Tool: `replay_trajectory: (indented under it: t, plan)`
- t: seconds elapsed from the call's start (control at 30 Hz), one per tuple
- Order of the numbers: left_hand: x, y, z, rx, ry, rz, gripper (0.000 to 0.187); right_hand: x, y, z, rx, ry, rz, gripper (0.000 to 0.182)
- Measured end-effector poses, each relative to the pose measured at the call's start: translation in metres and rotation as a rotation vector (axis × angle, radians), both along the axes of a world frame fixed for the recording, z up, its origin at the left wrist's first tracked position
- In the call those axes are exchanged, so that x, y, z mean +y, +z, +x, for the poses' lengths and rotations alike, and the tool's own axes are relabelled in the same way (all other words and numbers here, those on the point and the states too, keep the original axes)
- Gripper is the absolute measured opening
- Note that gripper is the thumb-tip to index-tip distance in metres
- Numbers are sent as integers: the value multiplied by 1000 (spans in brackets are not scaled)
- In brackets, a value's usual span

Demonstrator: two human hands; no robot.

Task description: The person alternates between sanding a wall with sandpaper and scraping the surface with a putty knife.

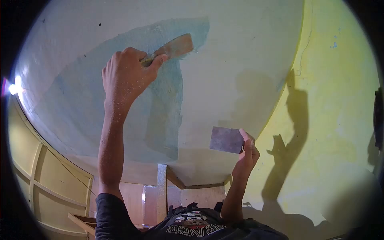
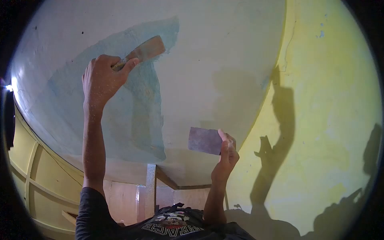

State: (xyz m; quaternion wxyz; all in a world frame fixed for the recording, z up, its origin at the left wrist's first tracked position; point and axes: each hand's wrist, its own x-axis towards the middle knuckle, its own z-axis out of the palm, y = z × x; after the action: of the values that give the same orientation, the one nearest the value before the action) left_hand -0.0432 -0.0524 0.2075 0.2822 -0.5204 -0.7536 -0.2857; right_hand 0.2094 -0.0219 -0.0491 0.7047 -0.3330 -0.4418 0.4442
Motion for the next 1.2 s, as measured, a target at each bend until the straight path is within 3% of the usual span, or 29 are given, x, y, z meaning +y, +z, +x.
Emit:
replay_trajectory:
  t: [0.17, 0.2, 0.3, 0.57, 0.73, 0.93, 1.1, 1.2]
  plan:
    - [-2, 4, 1, -14, -9, -47, 46, 0, -3, 0, 20, 13, 3, 55]
    - [-1, 3, 3, -48, 39, -82, 53, -1, -3, -3, 14, 2, 16, 54]
    - [1, -10, 3, 101, -45, 94, 46, 2, -2, -1, -2, -14, 36, 53]
    - [1, 3, 6, -31, 34, -87, 47, -4, 4, -4, 8, 14, -16, 52]
    - [-1, 11, -3, -86, 13, -80, 48, 0, -4, 1, 10, -13, -18, 49]
    - [10, -18, -1, -42, -18, 11, 53, -4, 3, 2, -19, -51, -28, 47]
    - [6, -3, 1, -97, 48, -12, 52, 1, -1, 6, -28, -68, 9, 45]
    - [6, -12, 3, -53, 25, 21, 51, -3, 4, 7, -22, -59, -19, 52]
